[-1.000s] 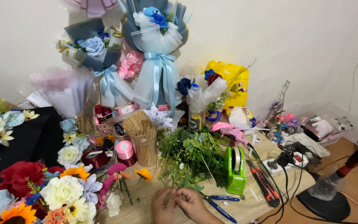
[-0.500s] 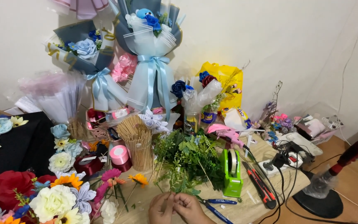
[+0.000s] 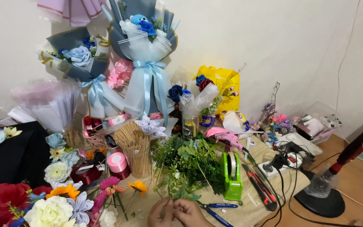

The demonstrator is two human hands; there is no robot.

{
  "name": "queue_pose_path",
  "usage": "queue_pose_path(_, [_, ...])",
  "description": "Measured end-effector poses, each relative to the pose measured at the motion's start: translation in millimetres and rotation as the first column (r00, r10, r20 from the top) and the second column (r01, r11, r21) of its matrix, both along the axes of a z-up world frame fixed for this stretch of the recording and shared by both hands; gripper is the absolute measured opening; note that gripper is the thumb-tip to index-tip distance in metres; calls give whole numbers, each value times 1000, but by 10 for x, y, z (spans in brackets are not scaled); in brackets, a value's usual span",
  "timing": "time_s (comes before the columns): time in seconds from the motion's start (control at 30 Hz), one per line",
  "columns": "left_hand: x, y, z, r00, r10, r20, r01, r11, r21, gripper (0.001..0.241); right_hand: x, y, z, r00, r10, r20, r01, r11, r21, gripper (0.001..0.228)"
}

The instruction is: The person arranges artificial greenery and flowers on a table, using pliers to cut stems and a tape dispenser to secure the arrangement. They handle various floral components and tools while working on a cluttered surface.

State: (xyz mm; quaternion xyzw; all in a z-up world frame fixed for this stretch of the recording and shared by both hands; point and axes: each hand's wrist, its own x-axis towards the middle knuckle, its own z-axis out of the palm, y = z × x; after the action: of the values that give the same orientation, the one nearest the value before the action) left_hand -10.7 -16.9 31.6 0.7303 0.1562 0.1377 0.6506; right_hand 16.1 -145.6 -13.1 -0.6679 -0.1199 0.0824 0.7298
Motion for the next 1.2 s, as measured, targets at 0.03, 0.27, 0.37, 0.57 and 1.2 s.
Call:
queue_pose_path(0.03, [-6,-24,97,995,69,-75,-73,996,-55,30,9,10,51,1000,6,9,-6,1000,-18,2])
queue_pose_path(0.27, [-60,19,165,998,69,8,-65,961,-267,22,-48,26,108,1000,4,-3,-4,1000,-12,5])
queue_pose_path(0.37, [-77,11,329,995,64,-71,-83,949,-303,22,-130,47,324,998,2,-63,-4,1000,-31,2])
queue_pose_path(0.57, [42,2,103,984,135,-114,-170,894,-414,20,-99,52,293,980,20,-196,-14,999,33,4])
queue_pose_path(1.2, [-53,26,289,987,89,-130,-131,924,-359,24,-104,45,240,1000,17,-1,-17,999,-32,6])
